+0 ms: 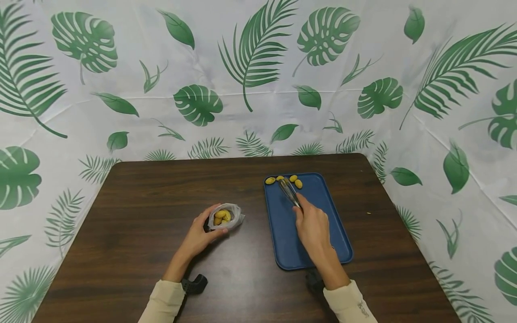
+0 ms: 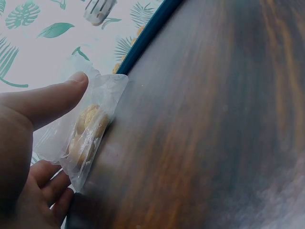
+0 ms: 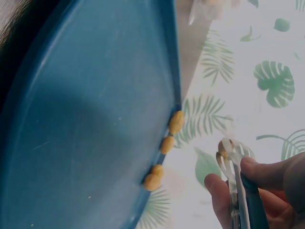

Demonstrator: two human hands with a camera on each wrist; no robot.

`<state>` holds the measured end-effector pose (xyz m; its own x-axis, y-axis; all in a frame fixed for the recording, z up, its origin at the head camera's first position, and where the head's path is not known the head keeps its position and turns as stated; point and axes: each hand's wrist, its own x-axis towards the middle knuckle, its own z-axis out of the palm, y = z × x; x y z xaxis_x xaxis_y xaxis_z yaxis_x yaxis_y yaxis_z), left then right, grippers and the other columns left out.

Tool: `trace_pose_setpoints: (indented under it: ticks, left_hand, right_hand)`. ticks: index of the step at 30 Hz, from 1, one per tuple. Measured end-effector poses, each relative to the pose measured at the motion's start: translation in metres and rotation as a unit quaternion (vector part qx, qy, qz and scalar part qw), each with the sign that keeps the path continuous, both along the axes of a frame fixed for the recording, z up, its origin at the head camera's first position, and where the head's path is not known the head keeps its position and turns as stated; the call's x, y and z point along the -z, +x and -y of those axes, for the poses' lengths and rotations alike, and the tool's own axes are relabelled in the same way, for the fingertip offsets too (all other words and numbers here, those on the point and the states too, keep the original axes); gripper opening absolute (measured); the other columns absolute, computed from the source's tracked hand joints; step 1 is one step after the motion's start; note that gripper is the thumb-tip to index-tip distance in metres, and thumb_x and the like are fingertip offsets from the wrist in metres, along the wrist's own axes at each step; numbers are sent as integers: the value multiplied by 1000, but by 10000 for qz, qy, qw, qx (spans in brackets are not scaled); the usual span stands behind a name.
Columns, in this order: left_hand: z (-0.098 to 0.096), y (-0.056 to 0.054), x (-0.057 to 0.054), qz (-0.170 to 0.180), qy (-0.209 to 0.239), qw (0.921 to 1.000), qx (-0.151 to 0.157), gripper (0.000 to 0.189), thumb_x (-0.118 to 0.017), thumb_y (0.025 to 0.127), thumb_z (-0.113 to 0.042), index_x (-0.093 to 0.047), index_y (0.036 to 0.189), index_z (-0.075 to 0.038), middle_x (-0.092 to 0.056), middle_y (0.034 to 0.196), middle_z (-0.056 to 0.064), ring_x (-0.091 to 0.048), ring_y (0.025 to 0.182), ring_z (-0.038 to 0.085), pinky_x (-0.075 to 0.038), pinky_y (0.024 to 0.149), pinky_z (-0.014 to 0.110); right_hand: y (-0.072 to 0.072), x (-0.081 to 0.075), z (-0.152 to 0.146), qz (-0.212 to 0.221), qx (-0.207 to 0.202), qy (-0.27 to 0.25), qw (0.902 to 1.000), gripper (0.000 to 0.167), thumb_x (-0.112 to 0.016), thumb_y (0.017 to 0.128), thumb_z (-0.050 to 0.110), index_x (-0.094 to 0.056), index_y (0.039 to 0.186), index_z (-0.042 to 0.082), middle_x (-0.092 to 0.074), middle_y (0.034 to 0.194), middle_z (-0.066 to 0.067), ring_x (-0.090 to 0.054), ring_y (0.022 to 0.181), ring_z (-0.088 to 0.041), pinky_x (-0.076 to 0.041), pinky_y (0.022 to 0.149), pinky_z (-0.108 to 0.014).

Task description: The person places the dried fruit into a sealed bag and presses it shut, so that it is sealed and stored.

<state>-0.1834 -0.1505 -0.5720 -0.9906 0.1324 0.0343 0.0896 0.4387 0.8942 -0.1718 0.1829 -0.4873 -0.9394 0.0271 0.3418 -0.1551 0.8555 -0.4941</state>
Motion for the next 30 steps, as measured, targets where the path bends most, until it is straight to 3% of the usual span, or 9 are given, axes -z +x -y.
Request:
trace_pose_setpoints:
  ticks: [11, 18, 30]
  left_hand:
    - [-2, 0, -1, -12, -9, 10000, 11, 78, -88, 82, -32, -52, 151, -34, -53, 156, 2, -36, 146, 39, -30, 114, 68]
    - [-1, 0, -3, 44, 33, 10000, -8, 78, -88, 82, -31, -52, 151, -33, -52, 156, 2, -36, 145, 37, -29, 114, 66]
    - [-1, 0, -4, 70, 40, 10000, 17, 78, -88, 82, -29, -51, 151, -34, -53, 156, 1, -36, 145, 37, -28, 116, 64]
  right_hand:
    - [9, -9, 7, -107, -90, 32, 9999, 42, -69, 99, 14, -64, 140, 4, -76, 109, -26, -54, 56, -20, -44, 54, -35]
    - [11, -15, 13, -193, -224, 35, 9996, 41, -70, 99, 14, -64, 139, 5, -76, 108, -24, -58, 59, -22, -48, 57, -39]
    - [15, -16, 24, -290, -401, 11, 9988, 41, -72, 97, 14, -67, 137, 6, -76, 115, -23, -75, 84, -35, -58, 69, -51]
